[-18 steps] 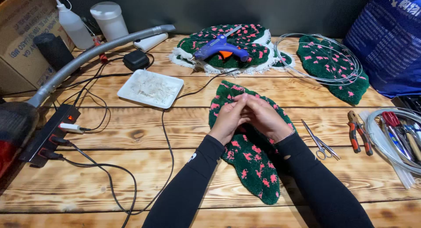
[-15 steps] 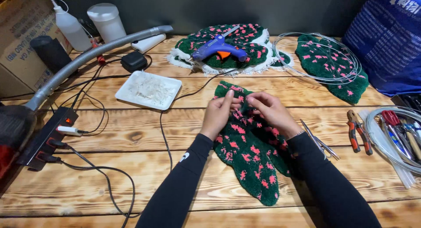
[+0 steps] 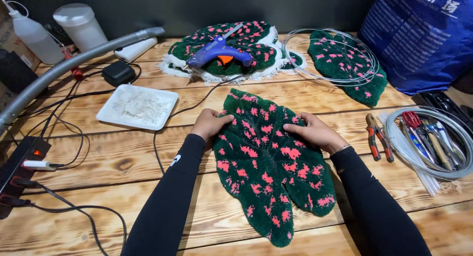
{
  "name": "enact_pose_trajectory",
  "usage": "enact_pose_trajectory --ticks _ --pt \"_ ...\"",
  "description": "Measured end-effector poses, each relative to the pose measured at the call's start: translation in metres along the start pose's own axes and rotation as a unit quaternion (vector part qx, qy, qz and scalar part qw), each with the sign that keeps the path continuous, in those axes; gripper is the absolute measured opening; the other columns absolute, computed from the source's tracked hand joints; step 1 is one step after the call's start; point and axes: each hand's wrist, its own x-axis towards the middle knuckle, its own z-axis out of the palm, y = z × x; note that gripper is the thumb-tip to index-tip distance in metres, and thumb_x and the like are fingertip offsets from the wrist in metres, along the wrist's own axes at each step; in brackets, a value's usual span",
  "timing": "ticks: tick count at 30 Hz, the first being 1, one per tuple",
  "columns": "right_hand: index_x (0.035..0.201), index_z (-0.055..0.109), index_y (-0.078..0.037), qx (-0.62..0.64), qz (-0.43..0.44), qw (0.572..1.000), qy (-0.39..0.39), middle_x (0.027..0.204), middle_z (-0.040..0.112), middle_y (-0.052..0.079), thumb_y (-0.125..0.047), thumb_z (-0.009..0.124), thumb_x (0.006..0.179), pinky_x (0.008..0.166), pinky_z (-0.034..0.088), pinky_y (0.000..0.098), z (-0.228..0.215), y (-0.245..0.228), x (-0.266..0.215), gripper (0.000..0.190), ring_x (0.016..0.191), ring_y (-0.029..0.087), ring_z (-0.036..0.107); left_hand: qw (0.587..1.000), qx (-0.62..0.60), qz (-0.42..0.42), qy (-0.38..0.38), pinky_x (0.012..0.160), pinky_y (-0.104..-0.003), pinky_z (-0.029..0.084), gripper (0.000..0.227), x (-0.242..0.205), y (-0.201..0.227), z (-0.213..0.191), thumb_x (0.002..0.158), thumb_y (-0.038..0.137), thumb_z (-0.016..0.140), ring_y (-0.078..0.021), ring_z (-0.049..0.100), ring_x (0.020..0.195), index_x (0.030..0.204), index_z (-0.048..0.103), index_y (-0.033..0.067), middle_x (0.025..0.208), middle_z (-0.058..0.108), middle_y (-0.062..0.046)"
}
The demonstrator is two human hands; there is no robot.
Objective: Making a decorative rug leaf by attaching a wire frame to a fabric leaf using pliers and glue.
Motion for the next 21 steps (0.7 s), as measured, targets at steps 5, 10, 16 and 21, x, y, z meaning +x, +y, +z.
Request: enact_pose_trajectory --ticks 5,10,16,21 --pt "0.119 0.068 0.001 0.146 0.036 0.987 -0.058 0.097 0.074 0.003 -0.031 0.075 0.088 0.074 0.058 0.0253 -0.016 -0.006 -0.014 0.045 0.081 0.009 0.070 0.989 -0.101 -0.011 -0.104 0.069 -0.032 0.058 0.040 -0.025 0.037 -0.010 0.083 0.027 0.082 -0.0149 0.070 0.080 0.110 0.064 0.0030 0.093 0.073 -0.008" --pt "0.121 0.068 0.002 0.247 0.048 0.964 -0.083 0.104 0.077 0.008 -0.032 0.067 0.097 0.078 0.059 0.0282 -0.025 0.013 -0.008 0.041 0.083 0.012 0.071 0.970 -0.177 -0.011 -0.163 0.077 -0.031 0.058 0.045 -0.033 0.052 -0.005 0.089 0.027 0.076 -0.0156 0.070 0.093 0.126 0.062 0.0050 0.107 0.073 -0.009" --pt "0.122 0.067 -0.004 0.415 0.014 0.908 -0.054 0.105 0.077 0.006 -0.031 0.062 0.098 0.080 0.060 0.0302 -0.031 0.035 -0.009 0.036 0.085 0.013 0.074 0.907 -0.340 -0.048 -0.243 0.087 -0.034 0.061 0.051 -0.058 0.047 -0.009 0.095 0.034 0.065 -0.0144 0.071 0.105 0.136 0.062 0.0046 0.124 0.071 -0.005" --pt "0.119 0.065 -0.008 0.414 0.014 0.908 -0.068 0.106 0.076 0.003 -0.033 0.060 0.099 0.084 0.060 0.0322 -0.022 0.026 -0.035 0.032 0.092 0.013 0.073 0.939 -0.231 -0.085 -0.240 0.083 -0.036 0.059 0.047 -0.055 0.036 -0.012 0.094 0.025 0.066 -0.0138 0.069 0.100 0.139 0.059 0.0145 0.119 0.070 -0.005"
